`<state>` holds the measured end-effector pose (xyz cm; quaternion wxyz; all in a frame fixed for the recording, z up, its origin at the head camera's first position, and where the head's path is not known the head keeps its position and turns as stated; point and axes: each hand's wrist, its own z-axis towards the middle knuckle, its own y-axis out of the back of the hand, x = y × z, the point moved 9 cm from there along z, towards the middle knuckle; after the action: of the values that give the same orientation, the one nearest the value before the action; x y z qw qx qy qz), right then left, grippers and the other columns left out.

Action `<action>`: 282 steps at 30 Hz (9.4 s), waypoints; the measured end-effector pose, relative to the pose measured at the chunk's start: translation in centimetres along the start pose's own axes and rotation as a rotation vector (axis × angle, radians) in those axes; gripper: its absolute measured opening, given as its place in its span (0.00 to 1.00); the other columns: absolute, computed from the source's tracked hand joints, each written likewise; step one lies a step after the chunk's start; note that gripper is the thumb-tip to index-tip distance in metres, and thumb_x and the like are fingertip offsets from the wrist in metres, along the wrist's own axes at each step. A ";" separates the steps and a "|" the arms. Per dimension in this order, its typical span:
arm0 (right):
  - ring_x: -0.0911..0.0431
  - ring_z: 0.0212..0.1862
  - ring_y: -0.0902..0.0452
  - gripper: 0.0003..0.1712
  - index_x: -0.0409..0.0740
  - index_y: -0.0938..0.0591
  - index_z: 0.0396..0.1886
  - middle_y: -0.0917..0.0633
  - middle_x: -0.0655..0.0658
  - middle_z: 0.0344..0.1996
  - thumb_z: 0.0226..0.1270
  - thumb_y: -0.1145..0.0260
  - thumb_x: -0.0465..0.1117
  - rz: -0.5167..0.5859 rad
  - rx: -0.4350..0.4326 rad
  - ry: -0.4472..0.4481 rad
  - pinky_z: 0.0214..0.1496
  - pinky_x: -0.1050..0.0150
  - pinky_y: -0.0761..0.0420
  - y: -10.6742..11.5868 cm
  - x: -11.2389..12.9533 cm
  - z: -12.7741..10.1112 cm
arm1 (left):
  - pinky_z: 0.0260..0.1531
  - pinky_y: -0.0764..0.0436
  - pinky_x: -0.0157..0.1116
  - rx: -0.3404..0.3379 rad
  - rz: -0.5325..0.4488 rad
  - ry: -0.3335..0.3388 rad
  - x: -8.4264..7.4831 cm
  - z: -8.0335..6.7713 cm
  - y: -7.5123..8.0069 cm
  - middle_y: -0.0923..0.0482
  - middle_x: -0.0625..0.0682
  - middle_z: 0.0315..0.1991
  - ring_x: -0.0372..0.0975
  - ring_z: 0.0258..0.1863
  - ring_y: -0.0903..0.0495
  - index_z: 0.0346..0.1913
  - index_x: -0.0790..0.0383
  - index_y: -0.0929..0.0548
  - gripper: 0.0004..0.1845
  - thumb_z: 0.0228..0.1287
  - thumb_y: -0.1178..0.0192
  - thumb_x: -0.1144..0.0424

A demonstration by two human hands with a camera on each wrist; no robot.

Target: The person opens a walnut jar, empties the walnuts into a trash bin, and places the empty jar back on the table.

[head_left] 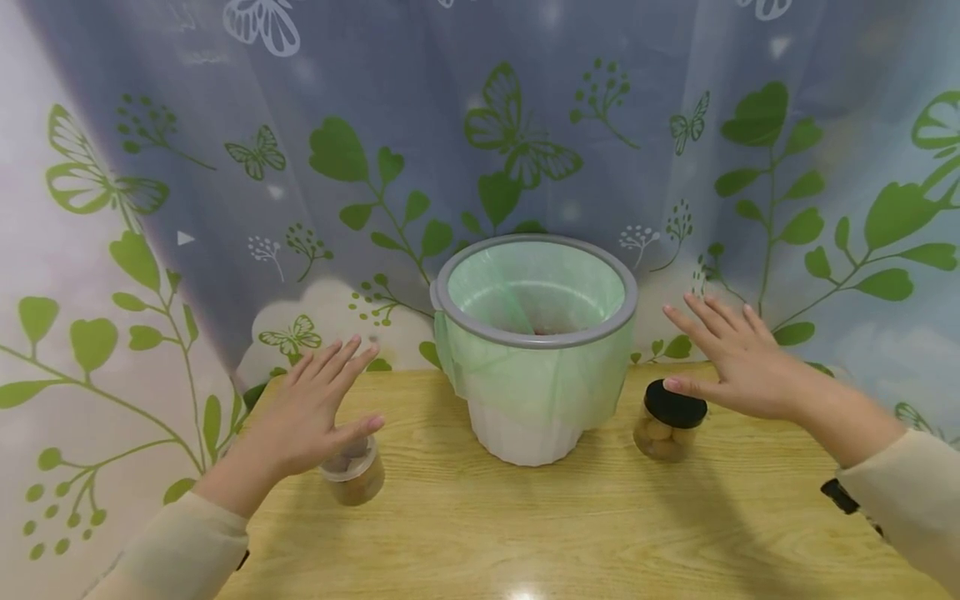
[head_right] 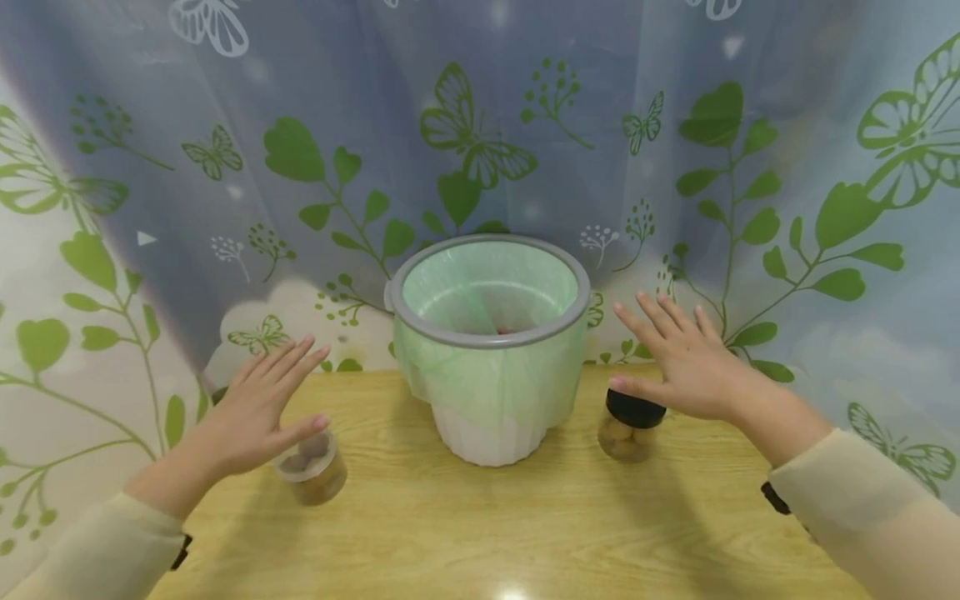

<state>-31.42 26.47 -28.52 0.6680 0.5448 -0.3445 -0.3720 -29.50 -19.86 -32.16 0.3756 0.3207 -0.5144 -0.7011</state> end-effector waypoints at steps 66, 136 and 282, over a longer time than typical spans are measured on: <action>0.30 0.76 0.57 0.52 0.52 0.55 0.83 0.53 0.36 0.79 0.71 0.34 0.53 0.290 -0.108 -0.008 0.62 0.24 0.46 -2.6 0.2 -1.3 | 0.63 0.39 0.65 -0.294 -0.355 0.097 2.8 -4.4 -3.6 0.37 0.63 0.73 0.61 0.70 0.38 0.76 0.59 0.37 0.36 0.70 0.37 0.53; 0.19 0.64 0.40 0.46 0.52 0.57 0.83 0.44 0.23 0.73 0.77 0.40 0.46 0.568 -0.106 -0.062 0.50 0.32 0.23 -9.2 1.0 -2.9 | 0.64 0.37 0.64 0.011 -0.816 0.482 7.1 -6.7 -12.9 0.60 0.75 0.76 0.69 0.73 0.51 0.80 0.64 0.62 0.58 0.63 0.31 0.49; 0.51 0.65 0.28 0.29 0.38 0.35 0.72 0.28 0.34 0.66 0.74 0.41 0.28 0.972 -0.067 0.287 0.63 0.58 0.25 -9.2 11.8 -1.4 | 0.60 0.27 0.55 -0.084 -0.994 0.225 -8.8 -0.3 -9.8 0.29 0.47 0.64 0.43 0.61 0.28 0.73 0.54 0.39 0.50 0.52 0.22 0.48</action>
<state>-25.61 15.67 -37.14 0.8215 0.3455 -0.4509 0.0496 -26.66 -10.63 -41.16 0.0626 0.5847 -0.2273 -0.7763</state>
